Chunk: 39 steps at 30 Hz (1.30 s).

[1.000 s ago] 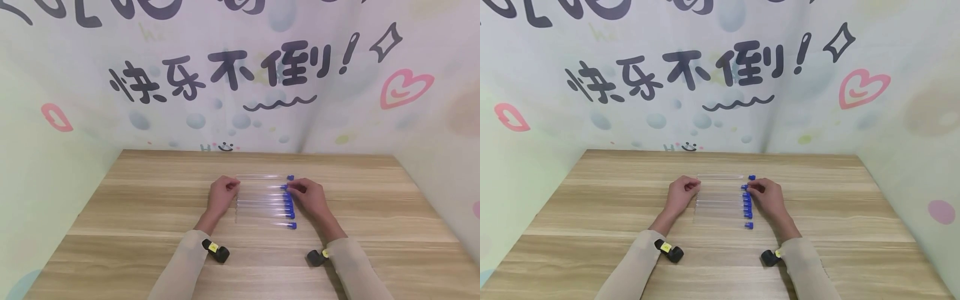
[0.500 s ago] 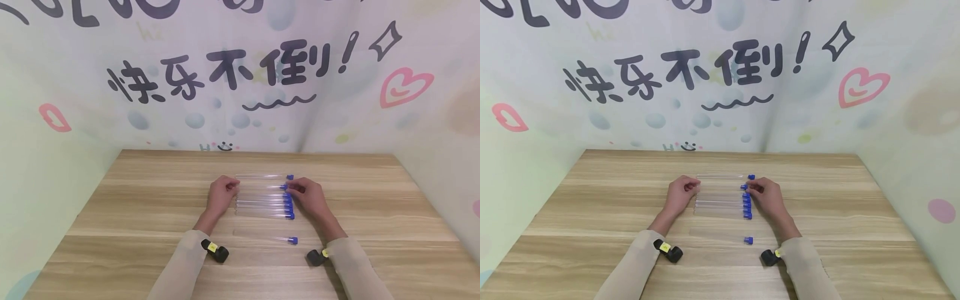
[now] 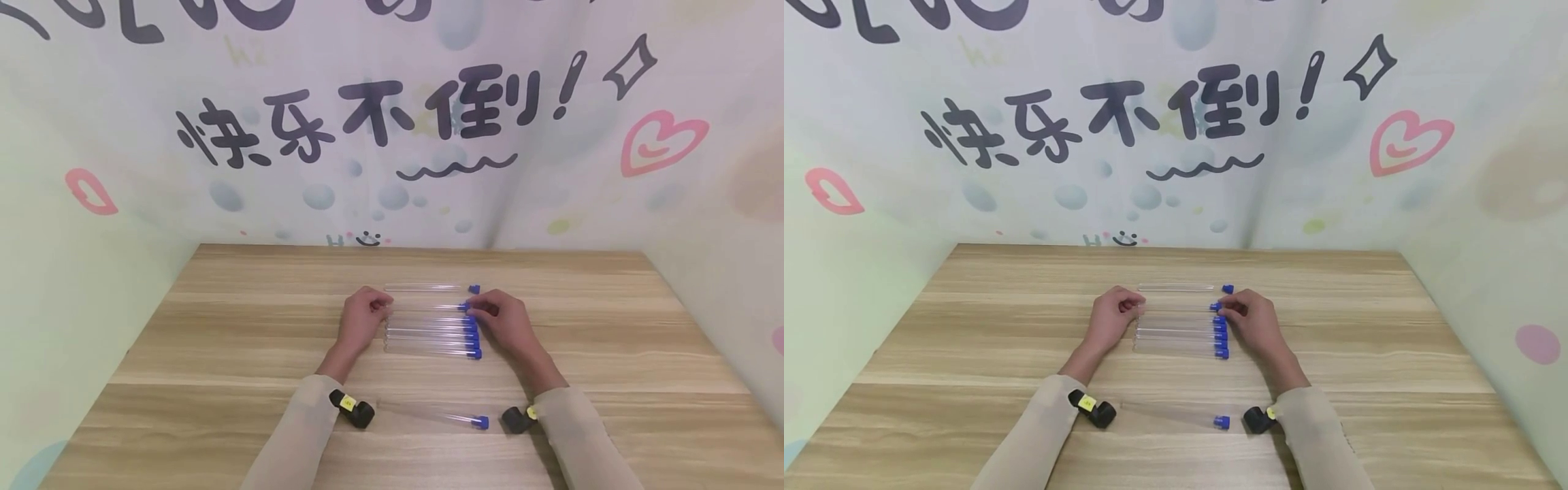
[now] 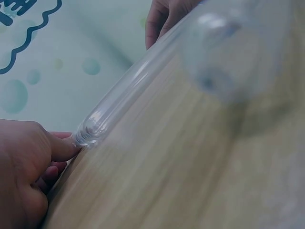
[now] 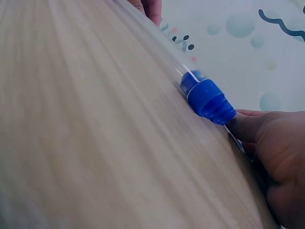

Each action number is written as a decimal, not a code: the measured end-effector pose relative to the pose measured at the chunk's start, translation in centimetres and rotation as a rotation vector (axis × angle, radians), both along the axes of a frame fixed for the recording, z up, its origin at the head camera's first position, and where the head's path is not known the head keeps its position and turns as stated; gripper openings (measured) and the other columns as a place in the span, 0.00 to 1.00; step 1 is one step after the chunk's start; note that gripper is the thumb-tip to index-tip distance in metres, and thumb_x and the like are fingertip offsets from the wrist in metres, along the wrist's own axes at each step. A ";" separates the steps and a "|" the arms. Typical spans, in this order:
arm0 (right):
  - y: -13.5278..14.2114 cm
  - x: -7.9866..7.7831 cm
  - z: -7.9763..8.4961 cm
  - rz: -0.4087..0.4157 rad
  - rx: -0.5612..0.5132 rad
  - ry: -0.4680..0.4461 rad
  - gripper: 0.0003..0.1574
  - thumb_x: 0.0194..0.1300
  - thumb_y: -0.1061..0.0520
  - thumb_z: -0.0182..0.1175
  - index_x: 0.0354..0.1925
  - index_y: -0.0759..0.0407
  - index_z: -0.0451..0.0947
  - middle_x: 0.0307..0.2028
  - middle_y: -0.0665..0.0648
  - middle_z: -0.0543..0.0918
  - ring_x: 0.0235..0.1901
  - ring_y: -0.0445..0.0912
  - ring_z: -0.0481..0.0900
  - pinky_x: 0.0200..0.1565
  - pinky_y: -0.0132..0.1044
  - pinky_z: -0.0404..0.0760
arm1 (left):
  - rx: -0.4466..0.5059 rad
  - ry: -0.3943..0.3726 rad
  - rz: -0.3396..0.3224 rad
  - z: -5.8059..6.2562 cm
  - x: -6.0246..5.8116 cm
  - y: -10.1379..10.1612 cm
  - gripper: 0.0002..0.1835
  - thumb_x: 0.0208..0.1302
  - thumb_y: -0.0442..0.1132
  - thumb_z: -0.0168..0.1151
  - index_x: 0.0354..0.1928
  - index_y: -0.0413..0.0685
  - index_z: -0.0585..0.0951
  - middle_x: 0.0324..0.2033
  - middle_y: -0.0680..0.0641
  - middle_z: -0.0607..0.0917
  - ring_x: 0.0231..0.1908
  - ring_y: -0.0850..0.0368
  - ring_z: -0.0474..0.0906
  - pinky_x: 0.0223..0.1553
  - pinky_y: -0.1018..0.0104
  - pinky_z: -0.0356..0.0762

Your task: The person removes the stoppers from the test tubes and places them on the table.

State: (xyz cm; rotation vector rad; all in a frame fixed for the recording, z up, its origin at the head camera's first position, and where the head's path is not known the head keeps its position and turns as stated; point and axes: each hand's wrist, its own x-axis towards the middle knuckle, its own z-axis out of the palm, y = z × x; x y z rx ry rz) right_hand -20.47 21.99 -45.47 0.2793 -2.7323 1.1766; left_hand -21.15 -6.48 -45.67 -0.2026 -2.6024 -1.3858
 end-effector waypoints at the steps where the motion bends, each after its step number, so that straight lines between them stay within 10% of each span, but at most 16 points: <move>1: 0.0 0.0 0.0 0.004 0.000 -0.002 0.09 0.60 0.61 0.66 0.42 0.56 0.83 0.37 0.53 0.83 0.34 0.46 0.76 0.38 0.39 0.75 | -0.003 -0.001 0.000 0.0 0.0 0.0 0.05 0.57 0.31 0.69 0.36 0.45 0.86 0.31 0.52 0.79 0.32 0.58 0.74 0.34 0.65 0.75; 39: 0.0 0.1 0.1 0.011 -0.210 -0.029 0.17 0.65 0.47 0.62 0.49 0.51 0.79 0.40 0.52 0.81 0.38 0.46 0.79 0.38 0.33 0.78 | 0.206 -0.004 -0.033 0.2 0.3 0.1 0.09 0.61 0.42 0.67 0.43 0.51 0.85 0.32 0.55 0.81 0.34 0.58 0.74 0.36 0.65 0.74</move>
